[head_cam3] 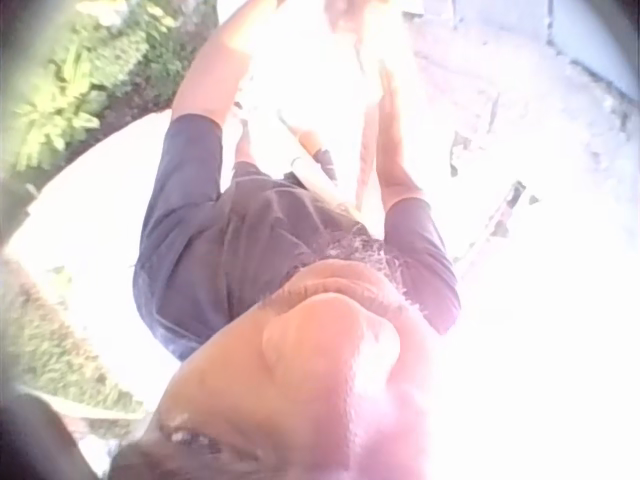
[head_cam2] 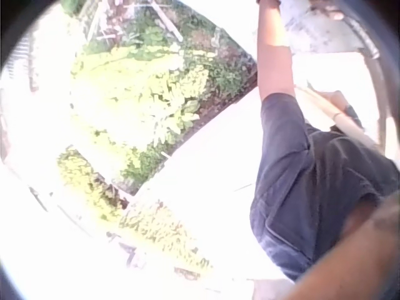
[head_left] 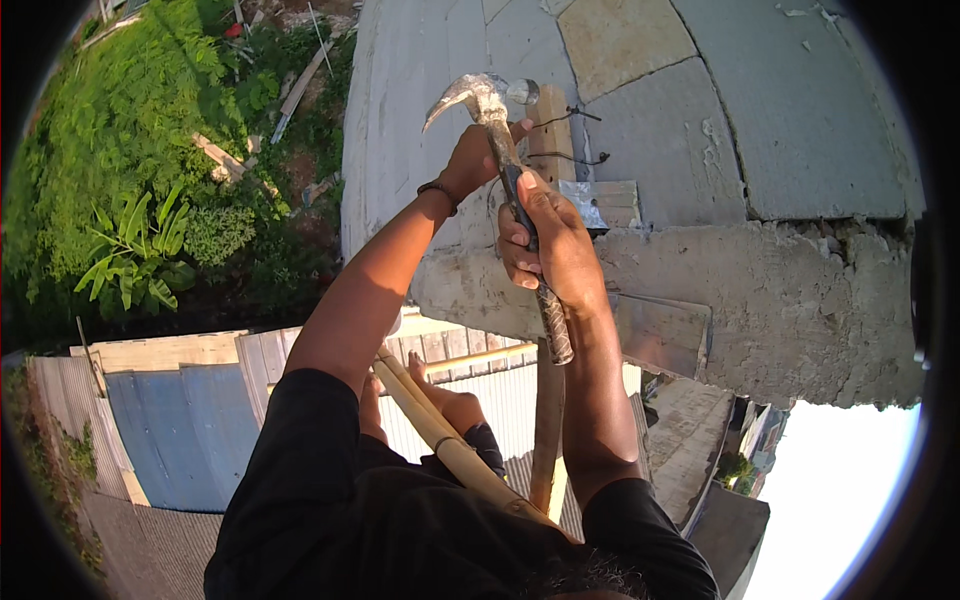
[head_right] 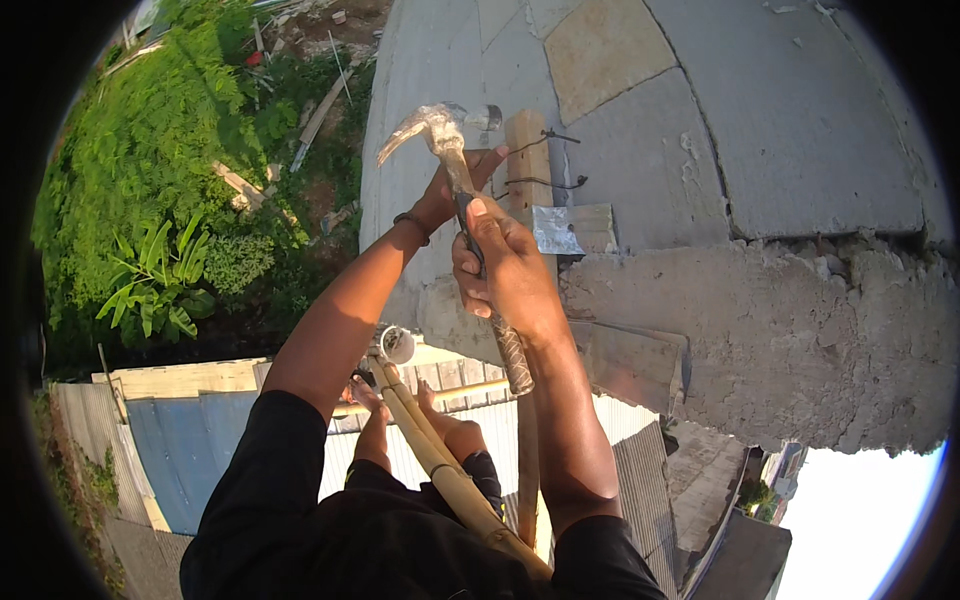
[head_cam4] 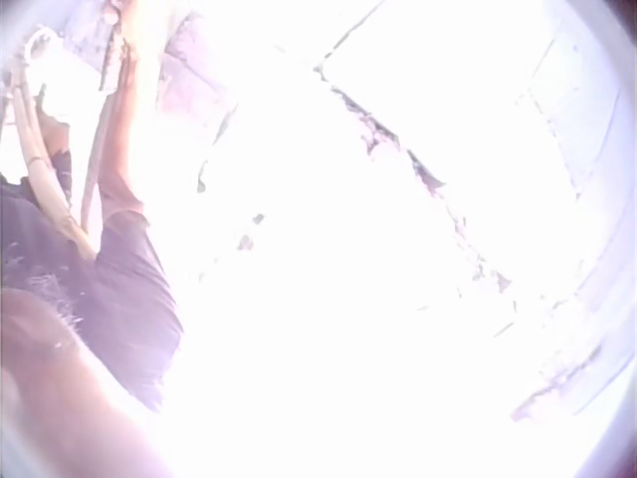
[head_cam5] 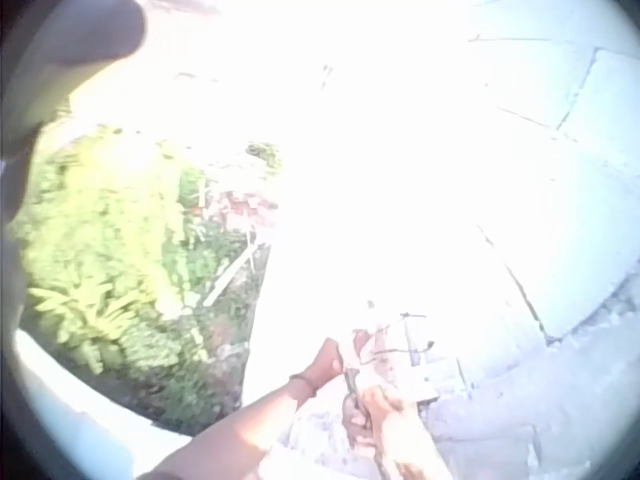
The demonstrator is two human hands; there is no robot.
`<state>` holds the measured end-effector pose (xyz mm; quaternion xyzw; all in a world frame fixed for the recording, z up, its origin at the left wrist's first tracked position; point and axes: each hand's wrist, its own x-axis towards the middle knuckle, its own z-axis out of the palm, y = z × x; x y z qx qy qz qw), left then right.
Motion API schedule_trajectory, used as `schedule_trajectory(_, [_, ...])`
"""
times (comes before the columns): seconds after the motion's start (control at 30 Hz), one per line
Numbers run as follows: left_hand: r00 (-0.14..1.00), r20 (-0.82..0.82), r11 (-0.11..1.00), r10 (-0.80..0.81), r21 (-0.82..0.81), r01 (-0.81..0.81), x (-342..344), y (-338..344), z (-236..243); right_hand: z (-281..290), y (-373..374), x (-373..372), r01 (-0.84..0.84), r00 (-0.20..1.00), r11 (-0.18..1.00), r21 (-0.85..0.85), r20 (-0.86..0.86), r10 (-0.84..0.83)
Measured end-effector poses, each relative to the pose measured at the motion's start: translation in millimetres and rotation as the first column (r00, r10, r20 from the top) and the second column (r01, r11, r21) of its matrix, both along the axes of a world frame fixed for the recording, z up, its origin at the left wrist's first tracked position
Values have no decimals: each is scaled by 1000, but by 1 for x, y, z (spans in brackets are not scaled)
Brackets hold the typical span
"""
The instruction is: Secure a wooden board and bamboo poles to a concrete wall using wire and a hammer to stabilize a scaffolding structure.
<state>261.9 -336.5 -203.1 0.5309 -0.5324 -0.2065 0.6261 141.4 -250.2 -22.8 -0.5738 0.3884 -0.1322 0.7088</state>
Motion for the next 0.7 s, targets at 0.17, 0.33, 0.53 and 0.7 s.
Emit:
schedule_trajectory(0.17, [991,-135,979,-15,202,42,5,5,9,-4,-4,-4,140,988,989,46,55,-143])
schedule_trajectory(0.33, [996,-78,990,-42,133,53,1,6,8,-9,-9,-2,332,943,943,7,-1,-332])
schedule_trajectory(0.53, [1000,12,999,4,-41,-4,13,-6,-1,5,38,-12,113,993,993,-17,-27,-113])
schedule_trajectory(0.7, [978,-121,895,-172,394,206,18,-7,11,30,91,-59,-10,992,999,53,-125,17])
